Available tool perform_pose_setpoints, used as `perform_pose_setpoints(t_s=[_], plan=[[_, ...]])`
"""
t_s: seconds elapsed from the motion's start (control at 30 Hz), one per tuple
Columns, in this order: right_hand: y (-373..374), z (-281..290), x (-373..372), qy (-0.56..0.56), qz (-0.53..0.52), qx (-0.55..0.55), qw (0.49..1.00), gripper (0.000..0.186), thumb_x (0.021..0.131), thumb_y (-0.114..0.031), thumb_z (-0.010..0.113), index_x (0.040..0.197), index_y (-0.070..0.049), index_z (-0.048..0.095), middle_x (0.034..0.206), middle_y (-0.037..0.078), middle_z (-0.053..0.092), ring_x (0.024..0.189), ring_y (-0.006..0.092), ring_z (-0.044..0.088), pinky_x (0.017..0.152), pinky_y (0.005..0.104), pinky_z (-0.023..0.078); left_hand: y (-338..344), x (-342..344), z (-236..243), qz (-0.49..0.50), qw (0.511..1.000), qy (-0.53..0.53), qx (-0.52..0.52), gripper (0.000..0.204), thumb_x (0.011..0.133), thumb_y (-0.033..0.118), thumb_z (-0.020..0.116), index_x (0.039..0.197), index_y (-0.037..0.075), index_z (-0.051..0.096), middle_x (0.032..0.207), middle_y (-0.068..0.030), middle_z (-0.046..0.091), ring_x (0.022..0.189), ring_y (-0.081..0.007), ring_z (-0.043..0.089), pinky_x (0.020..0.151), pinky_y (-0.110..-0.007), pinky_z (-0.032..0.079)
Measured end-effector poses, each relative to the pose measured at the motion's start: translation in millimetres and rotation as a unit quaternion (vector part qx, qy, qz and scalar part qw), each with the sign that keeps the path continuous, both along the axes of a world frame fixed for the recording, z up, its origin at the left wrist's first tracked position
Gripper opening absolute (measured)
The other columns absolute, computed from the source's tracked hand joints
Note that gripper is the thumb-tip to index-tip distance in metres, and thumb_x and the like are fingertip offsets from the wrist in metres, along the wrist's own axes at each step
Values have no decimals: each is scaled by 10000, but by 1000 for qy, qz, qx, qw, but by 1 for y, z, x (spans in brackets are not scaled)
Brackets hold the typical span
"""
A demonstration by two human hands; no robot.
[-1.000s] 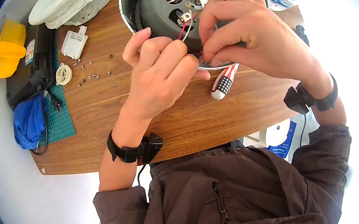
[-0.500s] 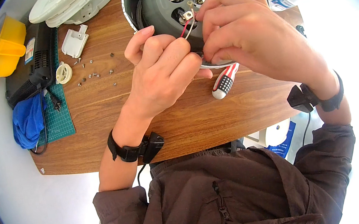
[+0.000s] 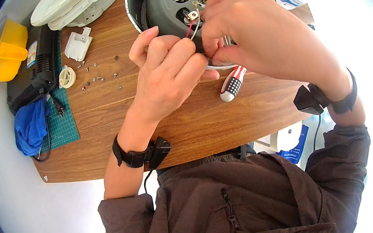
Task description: The person uses a screwdriver to tighten screws on the internal wiring of a disassembled appliance. They pick up screws from the table, align them, and secure them into the device's housing.
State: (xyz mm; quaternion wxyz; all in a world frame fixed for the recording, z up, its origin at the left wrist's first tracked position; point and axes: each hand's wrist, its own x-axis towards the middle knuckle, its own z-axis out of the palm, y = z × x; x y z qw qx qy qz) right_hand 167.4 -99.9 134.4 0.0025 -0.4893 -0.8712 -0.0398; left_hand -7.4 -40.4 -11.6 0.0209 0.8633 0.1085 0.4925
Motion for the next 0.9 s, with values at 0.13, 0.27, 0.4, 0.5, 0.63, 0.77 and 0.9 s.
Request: perform_pose_setpoints(t_s=[0.13,0.27,0.4,0.5,0.63,0.77,0.9], plan=[[5,13,1,74,-42,-132,988,205,881,-173,638,707,-106,722,726,41,666,939,248,593,969,412,362,-1,0,1,6,1000,7,-2,343,795,437,784,765,146,605,820,16,560,873,-213,552,1055,-461,327],[7,10,4,93,-33,-147,984,191,872,-153,632,722,-91,732,726,56,668,936,251,602,926,406,375,1,0,-3,13,1000,8,-2,299,819,414,768,778,173,595,847,36,554,877,-195,537,1061,-448,319],[3,24,1,134,-51,-191,971,188,871,-154,630,736,-85,740,745,59,676,955,244,613,900,399,375,2,0,0,2,1000,15,5,356,747,432,824,776,137,626,818,12,582,894,-222,545,1052,-465,316],[0,24,3,153,-52,-189,969,181,870,-158,636,740,-86,740,754,55,680,950,240,624,880,396,378,1,0,2,3,1000,19,4,364,735,446,828,779,143,630,829,16,583,901,-220,536,1048,-464,317],[0,26,6,147,-53,-210,965,164,867,-162,645,750,-88,734,760,58,683,876,256,636,856,396,381,0,-1,3,3,1000,24,1,372,728,460,829,791,147,639,844,15,584,901,-225,529,1047,-467,318],[1,24,8,157,-49,-215,963,143,853,-141,663,733,-88,719,747,75,683,840,249,664,899,425,402,-1,-1,2,7,999,32,2,373,728,464,829,804,148,646,841,13,573,911,-231,521,1050,-476,318],[6,7,-7,119,-160,-225,954,43,783,-90,737,753,-107,762,739,4,668,989,206,624,1046,425,351,-1,-2,3,13,999,39,-2,374,728,464,829,800,147,644,831,13,558,913,-232,509,1050,-484,317]])
